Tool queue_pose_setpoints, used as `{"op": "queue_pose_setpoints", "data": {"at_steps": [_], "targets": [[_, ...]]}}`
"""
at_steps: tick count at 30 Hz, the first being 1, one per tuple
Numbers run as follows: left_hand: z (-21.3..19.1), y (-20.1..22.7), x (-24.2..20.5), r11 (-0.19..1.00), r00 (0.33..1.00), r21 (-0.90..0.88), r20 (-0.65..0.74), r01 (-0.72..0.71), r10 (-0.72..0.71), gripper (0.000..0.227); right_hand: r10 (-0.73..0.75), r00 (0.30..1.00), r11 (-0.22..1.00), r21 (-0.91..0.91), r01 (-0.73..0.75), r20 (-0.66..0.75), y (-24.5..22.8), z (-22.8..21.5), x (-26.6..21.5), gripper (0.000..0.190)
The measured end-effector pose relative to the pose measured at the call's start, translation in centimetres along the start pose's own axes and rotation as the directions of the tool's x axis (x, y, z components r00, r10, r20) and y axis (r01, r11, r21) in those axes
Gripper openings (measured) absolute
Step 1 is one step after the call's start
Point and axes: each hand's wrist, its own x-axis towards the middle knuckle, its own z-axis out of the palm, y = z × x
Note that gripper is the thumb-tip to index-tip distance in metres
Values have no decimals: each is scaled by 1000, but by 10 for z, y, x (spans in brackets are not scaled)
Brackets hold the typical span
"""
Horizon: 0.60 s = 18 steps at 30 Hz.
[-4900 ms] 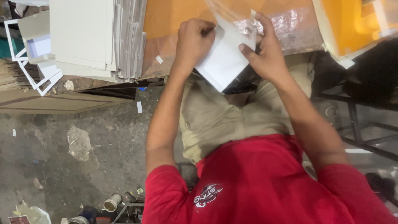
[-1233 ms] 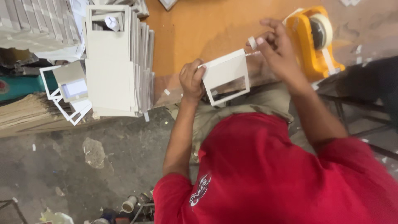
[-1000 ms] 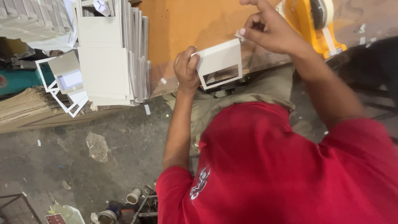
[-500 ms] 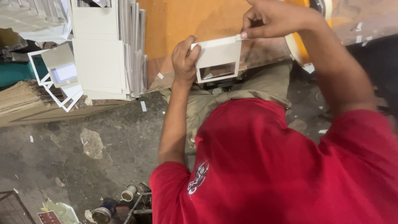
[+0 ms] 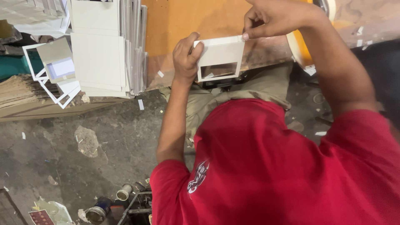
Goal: The person assembles white photo frames by hand, placing a clear plastic sheet over the frame opening and securing it with adhesive tape. They repeatedly pick up frames, align the plastic, and apply tape to the edges.
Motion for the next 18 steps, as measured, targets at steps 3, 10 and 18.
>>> {"op": "queue_pose_setpoints", "data": {"at_steps": [3,10,18], "targets": [[1,1,1,1000,1000,-7,3,5,-5,33,72,997,991,-116,-68,29,-1,-2,1,32],[1,-1,0,1000,1000,4,3,-20,20,36,151,989,979,-141,-150,-3,-23,3,4,81],[7,-2,-2,999,998,-30,-35,43,-44,42,393,828,797,-302,-523,-399,47,6,14,49]]}}
